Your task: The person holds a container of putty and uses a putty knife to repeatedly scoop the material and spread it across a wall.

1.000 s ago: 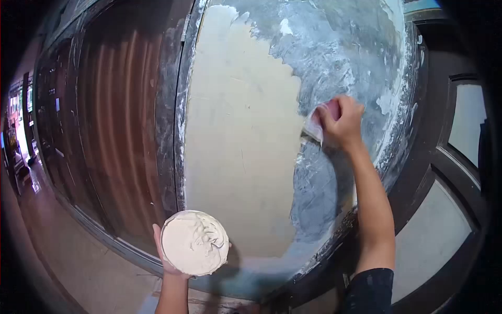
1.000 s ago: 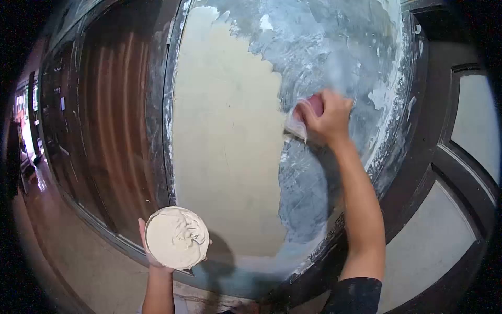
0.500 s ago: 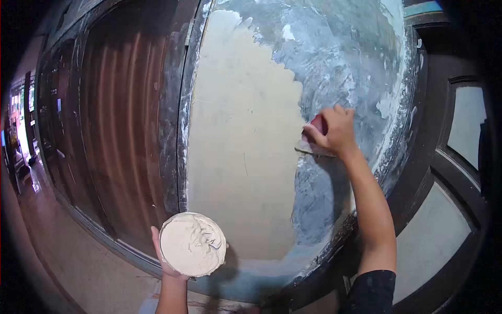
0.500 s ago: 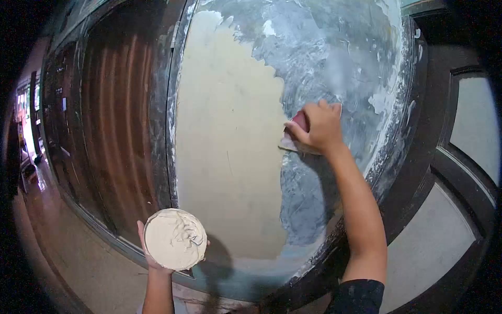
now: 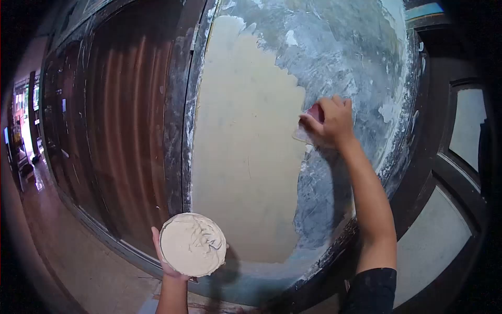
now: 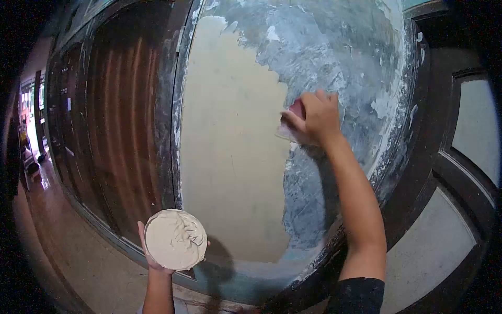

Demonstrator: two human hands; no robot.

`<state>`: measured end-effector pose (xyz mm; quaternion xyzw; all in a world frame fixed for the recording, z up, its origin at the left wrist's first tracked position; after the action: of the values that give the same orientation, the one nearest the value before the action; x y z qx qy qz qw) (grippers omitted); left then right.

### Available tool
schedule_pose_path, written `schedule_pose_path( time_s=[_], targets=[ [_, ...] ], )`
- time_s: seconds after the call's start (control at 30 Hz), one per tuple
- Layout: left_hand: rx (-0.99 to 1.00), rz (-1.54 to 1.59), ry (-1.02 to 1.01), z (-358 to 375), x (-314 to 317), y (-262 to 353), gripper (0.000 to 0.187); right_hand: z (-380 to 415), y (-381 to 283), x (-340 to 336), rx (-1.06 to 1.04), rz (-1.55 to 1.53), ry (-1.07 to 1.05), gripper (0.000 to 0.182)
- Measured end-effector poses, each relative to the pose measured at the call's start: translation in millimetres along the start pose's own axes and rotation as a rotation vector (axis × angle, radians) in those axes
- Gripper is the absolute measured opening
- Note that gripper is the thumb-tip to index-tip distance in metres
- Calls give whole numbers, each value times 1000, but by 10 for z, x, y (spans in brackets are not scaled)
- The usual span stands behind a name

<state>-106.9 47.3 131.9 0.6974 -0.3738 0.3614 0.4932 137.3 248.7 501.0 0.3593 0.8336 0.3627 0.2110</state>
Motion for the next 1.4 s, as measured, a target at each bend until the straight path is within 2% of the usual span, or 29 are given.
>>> schedule_pose_path(
  time_s=[0.03,0.1,0.17,0.27,0.3,0.37,0.43,0.47,0.5,0.53,0.57,0.67,0.7,0.77,0.8,0.9,0.93,1.0,1.03,1.1,1.17,1.2,1.27,1.3,1.33,1.37,1.4],
  targets=[
    [2,0,1,-6,-1,-15,102,-106,113,28,-1,-1,2,50],
    [38,-3,20,0,-15,-3,101,-138,543,-80,329,148,109,51],
    [55,-9,32,23,-45,19,100,-56,578,-155,377,106,159,52],
    [18,-9,-62,77,85,-15,100,187,67,-52,107,-68,-24,45],
    [-26,-47,-172,103,271,-29,101,279,-162,-31,-3,-139,-75,45],
    [-13,-31,-22,87,12,-10,102,369,-378,33,-126,-78,-169,48],
    [14,31,-4,63,31,-3,103,264,-207,58,-91,-52,-91,50],
    [41,95,14,45,37,2,103,147,-5,-13,32,31,-6,49],
    [14,27,-24,43,155,-29,103,77,157,-112,160,115,78,49],
    [-18,-1,-50,34,219,-63,104,37,253,-165,247,86,105,49],
    [-52,-29,-73,34,263,-94,105,85,264,-169,252,84,97,49],
    [-66,-3,-36,53,116,-143,106,260,-53,-129,63,-47,27,47],
    [-69,-1,-38,59,93,-155,106,336,-165,-151,62,-43,24,47],
    [-97,-57,-86,40,134,-201,105,369,-435,0,-121,-35,-146,46],
    [-33,-21,59,21,15,-179,102,317,-295,-3,-45,-38,-61,46],
    [-56,71,-11,-27,136,-282,99,128,316,-164,287,164,86,50],
    [-71,28,29,-46,141,-333,98,117,443,-214,368,159,99,51],
    [-88,53,18,-92,103,-426,100,111,564,-337,509,133,114,50],
    [-114,71,16,-95,86,-456,102,103,452,-403,506,129,113,50],
    [-133,104,-21,-118,145,-534,103,308,153,-213,740,-570,147,39],
    [-203,89,-120,-134,229,-611,105,504,-637,-146,725,-885,-40,26],
    [-234,85,-162,-136,308,-649,103,747,-1102,-30,812,-1263,-85,21],
    [-279,80,-209,-155,317,-714,102,1168,-1910,22,820,-1483,-363,23],
    [-279,113,-136,-210,88,-791,99,1329,-2200,13,998,-1682,-359,24],
    [-280,146,-60,-222,-82,-835,97,1578,-2446,148,1112,-1838,-261,24],
    [-299,91,-65,-230,-36,-884,92,1715,-2538,206,1125,-1833,-258,24],
    [-317,222,-194,-214,72,-921,92,1844,-2669,241,1163,-1857,-318,24]
  ],
)
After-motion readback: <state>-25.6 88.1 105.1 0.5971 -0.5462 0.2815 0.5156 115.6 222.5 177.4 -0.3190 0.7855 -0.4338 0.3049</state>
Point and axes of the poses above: each hand's wrist, its own z-axis away from the middle knuckle, its own x-axis out of the palm, y = z × x, the point moved 9 cm from there along -z, towards the middle knuckle, and after that the axes turned 15 degrees about -x, right-handed, at the moved point
